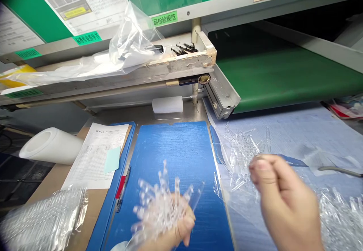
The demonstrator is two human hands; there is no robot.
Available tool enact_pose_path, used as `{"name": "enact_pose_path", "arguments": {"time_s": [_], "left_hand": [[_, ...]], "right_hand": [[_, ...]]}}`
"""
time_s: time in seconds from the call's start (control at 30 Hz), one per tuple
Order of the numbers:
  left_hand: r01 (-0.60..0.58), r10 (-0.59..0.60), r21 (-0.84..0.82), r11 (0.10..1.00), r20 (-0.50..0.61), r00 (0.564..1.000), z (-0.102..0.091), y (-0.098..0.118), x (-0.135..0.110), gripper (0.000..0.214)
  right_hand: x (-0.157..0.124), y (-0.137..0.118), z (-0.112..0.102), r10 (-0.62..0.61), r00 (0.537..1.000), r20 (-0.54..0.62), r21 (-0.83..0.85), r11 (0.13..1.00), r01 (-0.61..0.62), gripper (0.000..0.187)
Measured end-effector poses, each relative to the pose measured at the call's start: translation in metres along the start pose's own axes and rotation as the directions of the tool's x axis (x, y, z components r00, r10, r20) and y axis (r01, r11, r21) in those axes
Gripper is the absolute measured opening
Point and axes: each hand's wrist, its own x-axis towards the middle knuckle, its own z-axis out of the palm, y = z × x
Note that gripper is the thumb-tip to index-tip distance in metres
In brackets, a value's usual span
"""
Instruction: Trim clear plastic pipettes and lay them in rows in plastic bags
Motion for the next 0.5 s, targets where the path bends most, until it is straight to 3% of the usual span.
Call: {"name": "enact_pose_path", "arguments": {"time_s": [0.1, 0.17, 0.23, 0.27, 0.33, 0.4, 0.43, 0.47, 0.5], "left_hand": [[0.043, -0.043, -0.028, 0.999, 0.001, 0.999, 0.000, -0.003, 0.005, 0.036], [0.043, -0.041, -0.061, 0.997, 0.034, 0.999, 0.003, -0.004, 0.010, 0.038], [0.009, -0.004, -0.089, 0.996, 0.055, 0.998, 0.007, -0.008, 0.016, 0.041], [-0.008, 0.013, -0.096, 0.995, 0.053, 0.999, 0.009, -0.011, 0.020, 0.042], [-0.026, 0.026, -0.096, 0.995, 0.002, 1.000, 0.011, -0.019, 0.027, 0.047], [-0.020, 0.011, -0.085, 0.996, -0.099, 0.995, 0.010, -0.029, 0.035, 0.051], [-0.023, 0.013, -0.073, 0.997, -0.143, 0.990, 0.008, -0.034, 0.038, 0.051], [-0.029, 0.018, -0.062, 0.998, -0.166, 0.986, 0.005, -0.039, 0.042, 0.050], [-0.026, 0.016, -0.056, 0.998, -0.172, 0.985, 0.002, -0.044, 0.044, 0.049]], "right_hand": [[-0.005, -0.005, 0.005, 0.072, 0.956, 0.283, 0.038, 0.996, -0.087, 0.027], [-0.018, -0.016, 0.015, 0.112, 0.853, 0.511, 0.150, 0.965, -0.217, 0.028], [-0.029, -0.027, 0.023, 0.133, 0.767, 0.628, 0.232, 0.909, -0.347, 0.029], [-0.031, -0.030, 0.026, 0.128, 0.751, 0.648, 0.245, 0.898, -0.365, 0.030], [-0.019, -0.025, 0.026, 0.119, 0.770, 0.627, 0.177, 0.941, -0.289, 0.032], [0.014, -0.005, 0.016, 0.187, 0.815, 0.548, -0.114, 0.982, -0.149, 0.031], [0.037, 0.010, 0.006, 0.270, 0.832, 0.485, -0.332, 0.937, -0.110, 0.028], [0.061, 0.027, -0.008, 0.383, 0.846, 0.370, -0.583, 0.805, -0.109, 0.023], [0.086, 0.045, -0.026, 0.445, 0.859, 0.254, -0.684, 0.710, -0.166, 0.019]]}}
